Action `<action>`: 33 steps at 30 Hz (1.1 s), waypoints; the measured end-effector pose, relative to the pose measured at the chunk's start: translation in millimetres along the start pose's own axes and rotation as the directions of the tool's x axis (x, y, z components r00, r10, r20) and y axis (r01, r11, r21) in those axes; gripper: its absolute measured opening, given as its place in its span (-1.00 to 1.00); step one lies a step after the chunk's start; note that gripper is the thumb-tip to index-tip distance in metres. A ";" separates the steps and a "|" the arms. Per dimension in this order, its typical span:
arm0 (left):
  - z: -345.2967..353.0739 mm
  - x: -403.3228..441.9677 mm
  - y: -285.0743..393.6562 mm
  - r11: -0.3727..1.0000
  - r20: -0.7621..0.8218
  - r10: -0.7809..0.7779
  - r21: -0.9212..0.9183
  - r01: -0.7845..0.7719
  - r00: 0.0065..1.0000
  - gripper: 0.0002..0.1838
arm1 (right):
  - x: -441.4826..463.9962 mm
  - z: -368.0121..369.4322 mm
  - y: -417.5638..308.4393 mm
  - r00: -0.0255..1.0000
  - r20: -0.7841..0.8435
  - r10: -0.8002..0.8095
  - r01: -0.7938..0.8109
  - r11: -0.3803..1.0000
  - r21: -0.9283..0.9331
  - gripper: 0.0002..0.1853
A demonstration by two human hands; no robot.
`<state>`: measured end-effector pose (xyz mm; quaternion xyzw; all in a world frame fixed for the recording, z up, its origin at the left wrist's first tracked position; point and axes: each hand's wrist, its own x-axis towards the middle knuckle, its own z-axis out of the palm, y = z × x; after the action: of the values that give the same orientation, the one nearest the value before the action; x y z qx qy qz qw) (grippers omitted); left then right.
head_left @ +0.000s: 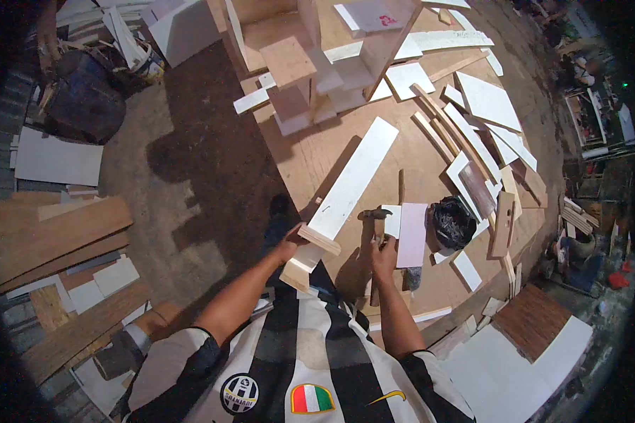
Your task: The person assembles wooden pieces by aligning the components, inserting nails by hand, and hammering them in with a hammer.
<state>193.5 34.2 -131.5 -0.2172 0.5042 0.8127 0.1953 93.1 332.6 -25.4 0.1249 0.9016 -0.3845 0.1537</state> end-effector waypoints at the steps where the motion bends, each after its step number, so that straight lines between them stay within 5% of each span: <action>1: 0.0 -0.3 -2.6 0.997 -0.035 0.003 -0.072 -0.006 0.999 -0.26 | 3.8 -1.0 -7.3 1.000 0.010 0.012 -0.012 0.997 -0.071 -0.36; 2: -1.2 -0.7 -5.4 0.989 -0.072 0.002 -0.145 -0.012 0.997 -0.28 | 6.1 -1.1 -14.0 1.000 0.011 0.008 -0.008 0.997 -0.072 -0.36; 4: -1.7 -5.8 -1.6 0.993 -0.056 0.026 -0.114 -0.033 0.998 -0.28 | 4.2 -1.9 -37.5 0.880 0.028 -0.475 0.430 0.770 -0.471 -0.33; 7: 2.4 -8.7 13.7 0.987 -0.057 -0.021 -0.158 0.012 0.998 -0.32 | 1.4 15.9 -74.0 0.834 0.173 -0.525 0.552 0.783 -0.288 -0.46; 9: 5.1 -13.7 17.2 0.970 -0.074 -0.098 -0.228 0.079 0.992 -0.35 | 14.9 51.1 -52.0 0.900 0.068 -0.430 0.435 0.887 -0.154 -0.59; 10: 8.0 -17.4 13.4 0.996 -0.064 0.079 0.044 -0.076 0.995 -0.42 | 22.4 58.9 -47.3 0.976 0.191 -0.106 0.060 0.971 0.232 -0.65; 11: 7.3 -16.7 12.9 0.972 -0.036 0.161 0.180 -0.153 0.986 -0.44 | 29.2 66.3 -42.3 0.896 0.418 0.154 -0.369 0.780 0.505 -0.71; 12: 7.1 -16.2 13.4 0.923 -0.007 0.243 0.310 -0.229 0.970 -0.46 | 17.5 54.4 -75.5 0.825 0.503 0.257 -0.523 0.685 0.508 -0.70; 14: 9.8 -13.3 26.4 0.946 -0.042 -0.151 -0.297 0.132 0.988 -0.48 | 8.7 58.5 -81.8 0.774 0.589 0.233 -0.542 0.724 0.427 -0.66; 15: 14.6 -16.4 37.1 0.945 -0.039 -0.153 -0.297 0.135 0.987 -0.48 | 4.9 60.5 -82.0 0.713 0.669 0.210 -0.547 0.764 0.343 -0.62; 18: 13.8 -18.1 66.0 0.970 -0.033 -0.078 -0.233 0.068 0.996 -0.49 | 1.0 73.7 -79.0 0.780 0.615 0.115 -0.505 0.697 0.510 -0.61; 20: -9.5 -3.6 80.1 0.985 0.096 0.171 0.013 -0.173 0.981 -0.51 | -2.1 73.9 -80.9 0.807 0.581 0.103 -0.500 0.642 0.582 -0.62; 21: -8.2 5.8 88.9 0.986 0.100 0.164 0.010 -0.166 0.981 -0.51 | -0.8 74.4 -78.2 0.808 0.581 0.094 -0.493 0.648 0.581 -0.62; 23: 3.3 24.7 116.1 0.784 -0.091 0.235 0.606 -0.134 0.968 -0.41 | 0.6 74.5 -76.2 0.811 0.578 0.090 -0.486 0.653 0.581 -0.63; 24: 9.1 32.8 132.7 0.786 -0.088 0.232 0.604 -0.133 0.969 -0.41 | 0.6 74.5 -76.3 0.809 0.579 0.103 -0.491 0.660 0.569 -0.64; 26: 19.8 48.7 165.3 0.495 0.287 0.336 0.756 -0.427 0.897 -0.35 | 1.0 75.5 -75.3 0.806 0.579 0.118 -0.498 0.665 0.557 -0.65; 27: 21.6 59.1 174.5 0.498 0.289 0.333 0.755 -0.427 0.898 -0.35 | 1.5 75.7 -73.6 0.803 0.584 0.117 -0.492 0.683 0.539 -0.65; 29: 25.1 78.8 187.8 0.284 0.479 0.155 0.816 -0.503 0.864 -0.41 | 1.3 74.4 -73.8 0.800 0.588 0.119 -0.487 0.701 0.521 -0.65; 33: 30.2 98.4 191.2 0.221 0.546 -0.011 0.819 -0.530 0.838 -0.62 | -0.2 72.0 -74.4 0.796 0.594 0.117 -0.501 0.679 0.536 -0.67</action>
<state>4.6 -8.2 -33.2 0.2255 0.8579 0.3887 0.2491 80.8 229.9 -23.9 0.2212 0.5893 -0.6674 0.3979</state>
